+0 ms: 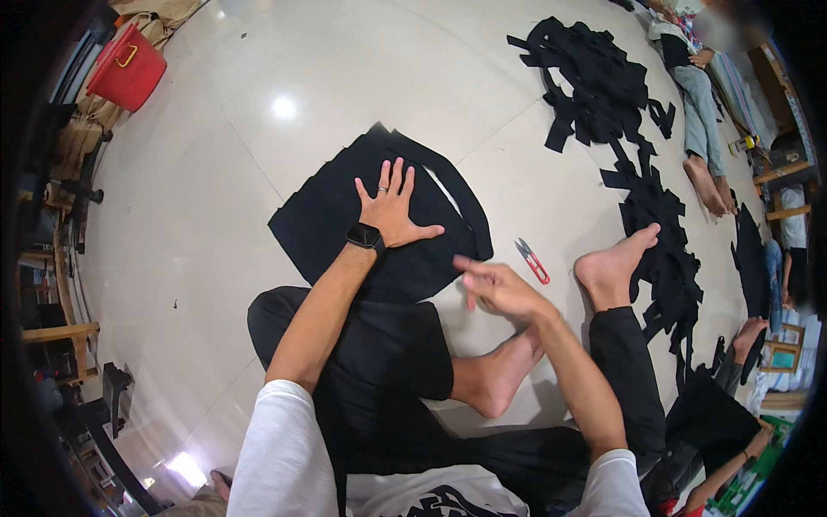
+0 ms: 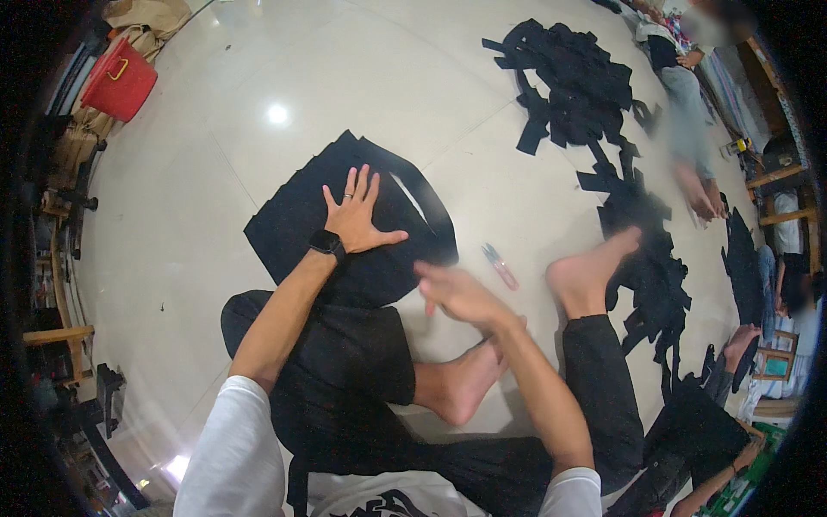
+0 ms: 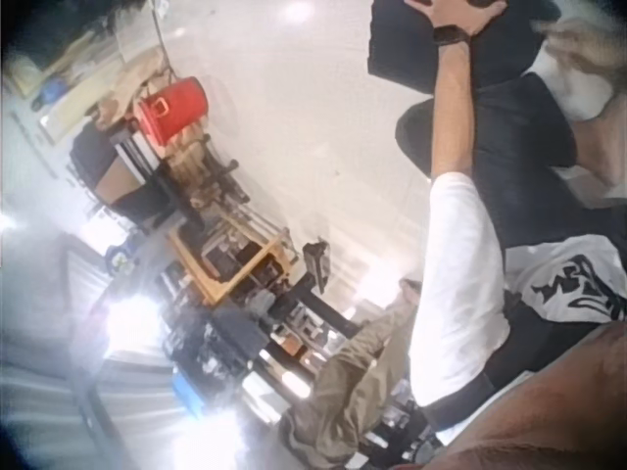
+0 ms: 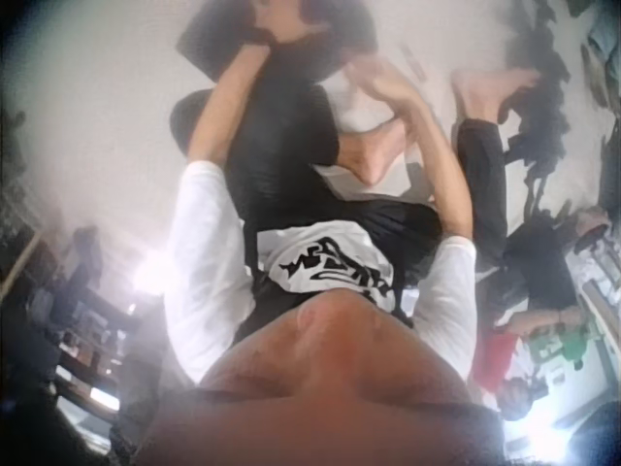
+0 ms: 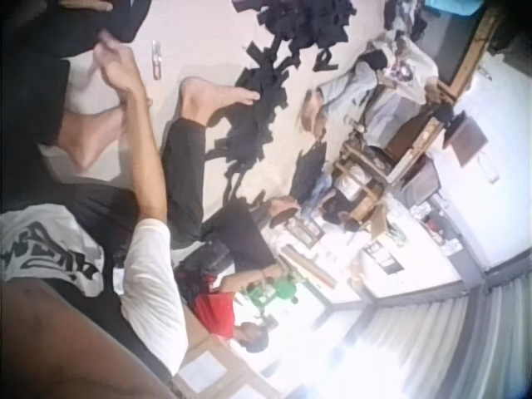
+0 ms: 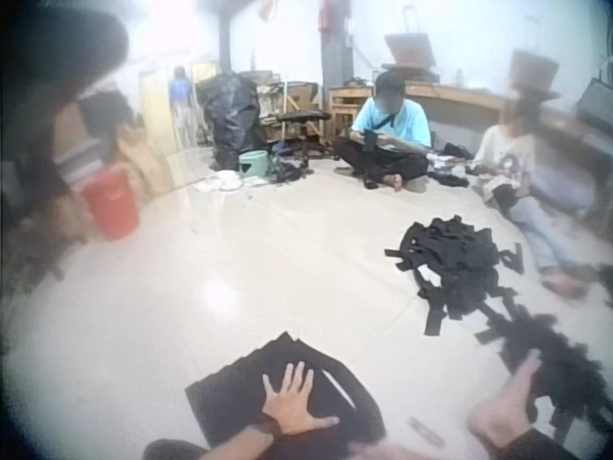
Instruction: The person sits on the floor and uses a red utility knife to cut strips from a large piece of black fabric. They repeatedly slice along the edge, remove the cut strips, and continue cutting until the fabric is reduced in size.
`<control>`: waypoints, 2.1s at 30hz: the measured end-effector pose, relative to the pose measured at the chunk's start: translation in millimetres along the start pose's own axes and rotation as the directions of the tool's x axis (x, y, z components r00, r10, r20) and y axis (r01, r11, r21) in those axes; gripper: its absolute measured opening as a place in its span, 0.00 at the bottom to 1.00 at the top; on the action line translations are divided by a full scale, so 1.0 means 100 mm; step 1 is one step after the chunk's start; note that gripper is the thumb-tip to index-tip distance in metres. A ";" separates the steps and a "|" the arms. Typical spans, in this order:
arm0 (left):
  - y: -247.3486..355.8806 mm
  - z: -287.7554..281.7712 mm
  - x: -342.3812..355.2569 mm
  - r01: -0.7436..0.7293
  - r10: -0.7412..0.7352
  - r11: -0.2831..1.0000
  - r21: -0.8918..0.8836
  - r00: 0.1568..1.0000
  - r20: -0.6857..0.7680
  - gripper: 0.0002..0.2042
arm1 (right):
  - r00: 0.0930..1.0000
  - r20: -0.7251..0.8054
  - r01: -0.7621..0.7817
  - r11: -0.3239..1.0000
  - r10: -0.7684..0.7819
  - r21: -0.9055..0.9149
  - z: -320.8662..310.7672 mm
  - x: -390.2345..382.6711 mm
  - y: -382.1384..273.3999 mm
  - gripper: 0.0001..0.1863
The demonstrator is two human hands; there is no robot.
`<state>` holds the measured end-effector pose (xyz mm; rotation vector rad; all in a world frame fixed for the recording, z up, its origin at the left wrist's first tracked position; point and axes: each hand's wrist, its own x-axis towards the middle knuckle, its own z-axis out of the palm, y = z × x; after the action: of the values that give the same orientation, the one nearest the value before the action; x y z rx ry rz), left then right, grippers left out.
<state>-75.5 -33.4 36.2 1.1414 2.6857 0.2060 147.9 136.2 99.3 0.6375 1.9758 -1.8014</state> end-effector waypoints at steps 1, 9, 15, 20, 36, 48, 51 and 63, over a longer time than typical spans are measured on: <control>-0.01 -0.01 0.00 -0.003 0.003 1.000 -0.003 1.000 0.009 0.71 | 0.994 -0.093 0.071 0.994 -0.064 0.081 0.02 0.03 -0.06 0.21; -0.05 0.01 -0.03 -0.003 0.006 0.999 0.050 0.998 -0.058 0.70 | 0.861 -0.213 0.106 0.572 -0.462 -0.813 0.07 -0.10 0.10 0.22; -0.05 0.02 -0.05 -0.014 0.017 0.999 0.039 0.996 -0.088 0.68 | 0.884 -0.227 0.078 0.607 -0.409 -0.791 -0.09 -0.65 0.46 0.21; -0.05 0.02 -0.05 -0.009 0.011 1.000 0.018 0.996 -0.084 0.68 | 0.864 -0.218 0.111 0.593 -0.455 -0.798 -0.30 -1.48 0.72 0.17; -0.05 0.04 -0.08 -0.019 0.022 0.999 0.036 0.996 -0.090 0.69 | 0.931 0.151 0.313 0.940 -0.332 0.133 0.14 -1.48 -0.03 0.19; -0.31 0.18 0.01 -0.116 0.130 0.990 0.084 0.974 -0.186 0.35 | 0.966 0.117 0.257 0.864 -0.229 -0.433 -0.08 -0.33 -0.32 0.27; -0.31 0.21 -0.02 -0.117 0.132 0.990 0.080 0.965 -0.226 0.35 | 0.966 -0.065 0.056 0.450 -0.249 -0.891 -0.04 -0.13 -0.31 0.20; -0.30 0.17 0.04 -0.058 0.068 0.995 0.079 0.989 -0.131 0.32 | 0.816 -0.011 0.252 0.373 -0.579 -0.893 0.01 -0.61 0.43 0.18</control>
<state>-94.2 -50.6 12.4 1.2790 2.7970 0.2000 222.6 134.0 99.0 0.0398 3.1037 -0.5797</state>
